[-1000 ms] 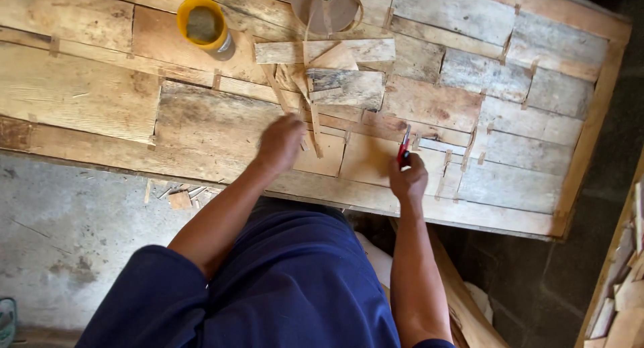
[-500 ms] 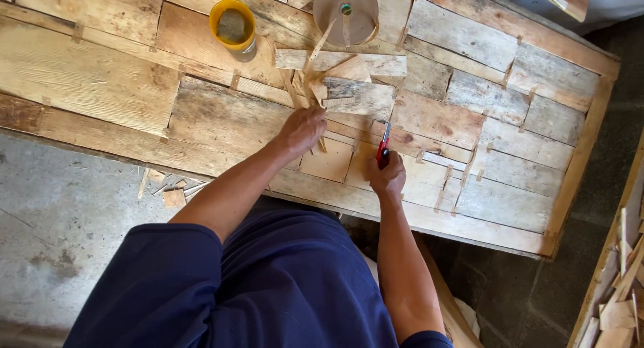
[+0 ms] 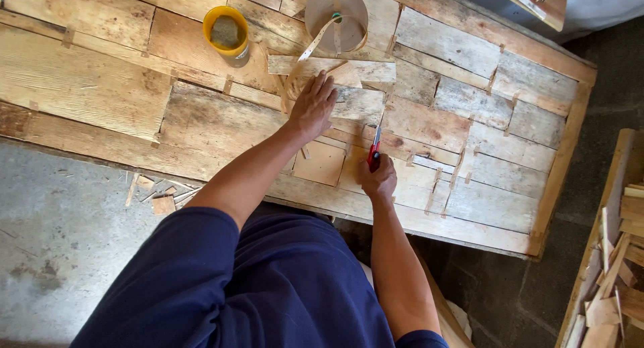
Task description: The person is applying and trimming thin wood strips or veneer onto a larger wooden panel using a utility knife.
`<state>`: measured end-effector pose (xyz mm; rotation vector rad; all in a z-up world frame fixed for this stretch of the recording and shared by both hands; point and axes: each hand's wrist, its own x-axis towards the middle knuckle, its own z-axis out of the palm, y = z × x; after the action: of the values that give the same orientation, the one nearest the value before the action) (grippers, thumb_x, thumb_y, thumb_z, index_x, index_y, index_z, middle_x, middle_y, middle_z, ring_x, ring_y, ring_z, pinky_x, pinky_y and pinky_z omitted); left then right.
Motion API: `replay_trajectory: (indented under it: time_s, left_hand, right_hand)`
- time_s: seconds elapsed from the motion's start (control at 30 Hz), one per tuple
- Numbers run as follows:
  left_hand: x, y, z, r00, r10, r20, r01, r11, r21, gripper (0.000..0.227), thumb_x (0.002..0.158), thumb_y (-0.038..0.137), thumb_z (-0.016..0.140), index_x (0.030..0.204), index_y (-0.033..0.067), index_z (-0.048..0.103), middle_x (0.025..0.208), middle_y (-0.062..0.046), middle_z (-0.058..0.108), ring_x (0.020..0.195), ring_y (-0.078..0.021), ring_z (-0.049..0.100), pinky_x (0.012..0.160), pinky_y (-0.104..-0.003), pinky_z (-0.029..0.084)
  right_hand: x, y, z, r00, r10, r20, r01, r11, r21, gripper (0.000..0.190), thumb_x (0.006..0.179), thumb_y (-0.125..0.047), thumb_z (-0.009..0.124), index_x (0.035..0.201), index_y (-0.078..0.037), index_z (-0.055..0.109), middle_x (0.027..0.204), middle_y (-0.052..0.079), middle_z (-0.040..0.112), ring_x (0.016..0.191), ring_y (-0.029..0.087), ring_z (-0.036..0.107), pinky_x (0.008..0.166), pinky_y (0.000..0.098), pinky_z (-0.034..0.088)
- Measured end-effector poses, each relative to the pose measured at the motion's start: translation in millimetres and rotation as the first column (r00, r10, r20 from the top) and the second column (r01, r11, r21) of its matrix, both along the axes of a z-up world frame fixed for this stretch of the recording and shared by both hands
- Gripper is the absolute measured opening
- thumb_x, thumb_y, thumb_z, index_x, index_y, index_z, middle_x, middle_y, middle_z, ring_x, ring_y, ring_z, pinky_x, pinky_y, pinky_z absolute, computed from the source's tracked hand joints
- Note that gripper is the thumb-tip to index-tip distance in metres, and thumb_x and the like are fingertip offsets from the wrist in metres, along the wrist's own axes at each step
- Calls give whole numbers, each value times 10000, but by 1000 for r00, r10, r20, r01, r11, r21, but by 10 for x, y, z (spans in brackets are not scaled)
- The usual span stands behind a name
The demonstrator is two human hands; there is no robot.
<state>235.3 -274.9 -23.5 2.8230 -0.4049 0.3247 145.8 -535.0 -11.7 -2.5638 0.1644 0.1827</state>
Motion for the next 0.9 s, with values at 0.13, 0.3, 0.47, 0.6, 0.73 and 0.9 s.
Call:
replay_trajectory:
  time_s: [0.13,0.3,0.47,0.6,0.73,0.9]
  left_hand:
    - [91,-28,63,998,-34,60,25,989,147,633,720,278,603,1249,-71,598,1359,-260,536,1286,-378,516,1115,-463,424]
    - [80,31,313,963,-105,-248,154,970,187,386,973,78,593,1306,-115,557,1323,-276,563,1253,-356,546,1125,-444,422]
    - [45,6,445,974,-47,-223,60,997,48,397,942,55,589,1322,-59,584,1133,-204,655,1018,-308,650,935,-438,519]
    - [-69,-10,750,945,78,-319,-178,938,-297,315,1002,51,570,1309,6,624,935,-177,714,757,-290,707,677,-437,587]
    - [-242,-1,679,888,95,-450,-368,732,-573,246,1040,107,576,1250,5,653,897,-190,741,717,-272,707,662,-428,582]
    - [-527,8,424,741,-166,-651,-657,22,-754,257,1021,130,593,1202,-51,615,1118,-225,734,825,-211,747,703,-314,687]
  right_hand:
    - [-15,-29,39,1000,13,-4,-13,999,29,331,862,-381,739,899,-79,611,890,136,662,809,356,649,760,499,501]
    - [-34,-21,65,999,26,46,-29,997,69,332,848,-359,764,883,-73,599,838,121,643,748,337,637,699,484,499]
    - [-62,-39,78,996,27,82,-35,995,98,326,861,-347,778,888,-72,603,806,110,637,716,335,629,678,475,497]
    - [-76,33,180,993,2,120,-22,987,162,388,800,-331,810,998,-68,604,811,92,657,708,316,645,668,464,516]
    - [-150,78,47,968,42,248,-67,994,92,420,810,-319,833,1037,-53,602,880,113,644,766,322,636,701,473,516]
    - [-159,123,46,978,44,206,-58,996,66,424,811,-346,843,1010,-54,609,903,98,625,838,313,614,743,477,513]
